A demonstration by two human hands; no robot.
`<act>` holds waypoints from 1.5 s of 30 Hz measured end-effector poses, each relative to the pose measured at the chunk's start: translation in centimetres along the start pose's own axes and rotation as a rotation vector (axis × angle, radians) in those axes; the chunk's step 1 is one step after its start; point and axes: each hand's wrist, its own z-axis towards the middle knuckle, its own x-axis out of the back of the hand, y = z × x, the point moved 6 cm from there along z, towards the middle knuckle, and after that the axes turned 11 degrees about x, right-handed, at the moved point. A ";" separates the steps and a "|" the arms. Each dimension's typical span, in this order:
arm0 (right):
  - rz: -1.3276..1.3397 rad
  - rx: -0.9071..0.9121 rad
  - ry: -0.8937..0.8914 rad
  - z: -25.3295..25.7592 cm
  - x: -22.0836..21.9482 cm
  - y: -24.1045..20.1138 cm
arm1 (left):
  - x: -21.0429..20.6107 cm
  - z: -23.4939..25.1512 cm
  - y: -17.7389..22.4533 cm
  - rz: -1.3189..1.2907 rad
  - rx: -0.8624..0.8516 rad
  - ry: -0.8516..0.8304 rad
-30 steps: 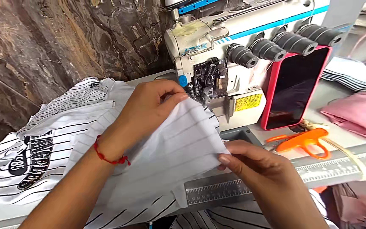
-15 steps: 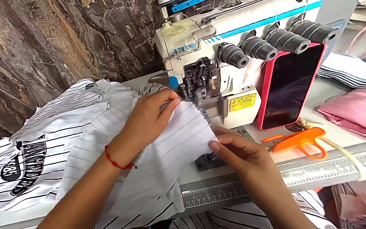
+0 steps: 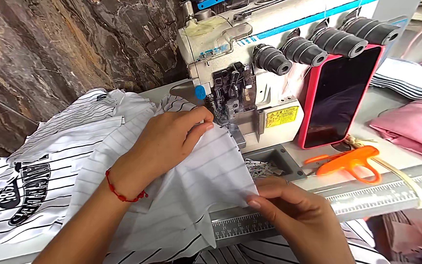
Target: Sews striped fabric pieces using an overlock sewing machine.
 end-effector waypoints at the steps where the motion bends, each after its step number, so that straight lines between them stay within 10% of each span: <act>1: 0.016 -0.024 0.007 -0.2 -0.1 -0.1 | 0.1 0.0 0.2 0.020 -0.025 0.009; 29: 0.151 -0.223 0.116 -0.3 -0.7 0.2 | 0.1 1.1 -1.1 -0.157 0.021 -0.165; 36: 0.128 -0.320 0.069 -0.2 -1.2 -0.1 | 0.6 -0.4 3.2 0.181 -0.252 0.115; 45: 0.071 -0.163 0.111 0.1 -1.2 -1.1 | -2.8 -4.8 6.4 0.258 0.187 0.202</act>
